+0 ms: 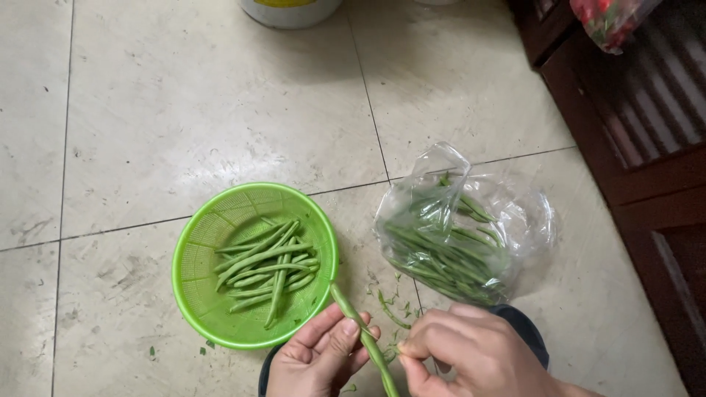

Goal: Snapping the ends off green beans and placing them in a colander for preparation.

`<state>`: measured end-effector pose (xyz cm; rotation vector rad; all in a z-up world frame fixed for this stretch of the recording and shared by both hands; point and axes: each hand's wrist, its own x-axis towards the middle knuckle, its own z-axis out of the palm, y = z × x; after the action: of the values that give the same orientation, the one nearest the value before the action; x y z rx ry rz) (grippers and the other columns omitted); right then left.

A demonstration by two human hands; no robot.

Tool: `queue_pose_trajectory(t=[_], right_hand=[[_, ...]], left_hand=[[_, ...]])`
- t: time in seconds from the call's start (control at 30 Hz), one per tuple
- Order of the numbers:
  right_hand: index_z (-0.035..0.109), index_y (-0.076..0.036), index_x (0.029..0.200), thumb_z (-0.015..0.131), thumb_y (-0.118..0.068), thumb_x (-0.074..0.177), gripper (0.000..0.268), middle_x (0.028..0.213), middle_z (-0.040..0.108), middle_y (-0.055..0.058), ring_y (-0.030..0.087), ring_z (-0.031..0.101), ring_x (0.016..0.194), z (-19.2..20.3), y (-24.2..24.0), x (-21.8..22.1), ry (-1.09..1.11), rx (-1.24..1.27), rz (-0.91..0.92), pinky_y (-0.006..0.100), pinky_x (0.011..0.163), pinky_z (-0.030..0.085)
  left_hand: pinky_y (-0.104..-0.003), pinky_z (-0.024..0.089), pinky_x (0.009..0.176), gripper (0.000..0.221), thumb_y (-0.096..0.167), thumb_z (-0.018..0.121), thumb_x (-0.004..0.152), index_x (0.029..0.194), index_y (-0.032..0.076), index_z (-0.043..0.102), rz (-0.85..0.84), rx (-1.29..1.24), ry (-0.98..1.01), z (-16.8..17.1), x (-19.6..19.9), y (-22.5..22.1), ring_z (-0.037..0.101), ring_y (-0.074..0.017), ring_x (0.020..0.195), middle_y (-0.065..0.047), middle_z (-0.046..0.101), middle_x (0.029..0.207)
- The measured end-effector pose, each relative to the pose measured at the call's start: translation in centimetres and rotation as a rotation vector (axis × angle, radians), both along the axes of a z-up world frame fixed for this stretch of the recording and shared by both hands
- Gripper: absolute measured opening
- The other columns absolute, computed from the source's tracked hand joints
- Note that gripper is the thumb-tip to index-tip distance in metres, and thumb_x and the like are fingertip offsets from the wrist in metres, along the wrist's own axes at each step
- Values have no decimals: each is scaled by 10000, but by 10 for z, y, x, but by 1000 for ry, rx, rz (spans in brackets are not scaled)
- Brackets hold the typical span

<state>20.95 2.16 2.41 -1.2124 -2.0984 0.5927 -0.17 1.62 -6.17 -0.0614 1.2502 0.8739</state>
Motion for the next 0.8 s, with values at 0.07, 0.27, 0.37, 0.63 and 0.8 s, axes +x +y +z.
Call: queue_pose_trajectory(t=[0.07,0.27,0.37,0.63,0.8], right_hand=[[669,-147,734,806,-47,648,190,710,757,-59,80,648,559,-1,-1,0,2,-4,1,200,549,547],[687,-171,731,818,-140,754,137,713,775,-56,67,675,582,4,-7,6,21,-76,47,218,607,562],[679,-183,703,814,-152,756,149,678,764,-67,53,683,578,7,-8,9,35,-92,21,208,608,572],[670,-190,685,769,-120,731,129,591,722,-71,25,607,487,8,-13,19,128,-58,-100,180,501,531],[668,-179,705,777,-94,707,138,601,726,-55,33,593,471,7,-17,25,210,-104,-188,187,470,507]], left_hand=[[-508,603,779,412,-155,663,902,1312,-183,694,10,-19,-24,-2,-2,0,769,-519,996,-426,794,1098],[-504,597,812,381,-118,574,961,1319,-197,675,126,-23,-41,15,-11,11,738,-497,1040,-429,760,1162],[-464,578,843,360,-41,550,1007,1323,-173,660,172,-63,-7,25,-22,23,710,-446,1053,-385,730,1187],[-406,563,973,390,143,452,1102,1323,-156,571,186,7,123,40,-47,50,652,-346,1070,-304,633,1177],[-405,574,1034,326,147,401,1127,1301,-106,512,247,53,182,67,-60,58,632,-299,1095,-240,576,1170]])
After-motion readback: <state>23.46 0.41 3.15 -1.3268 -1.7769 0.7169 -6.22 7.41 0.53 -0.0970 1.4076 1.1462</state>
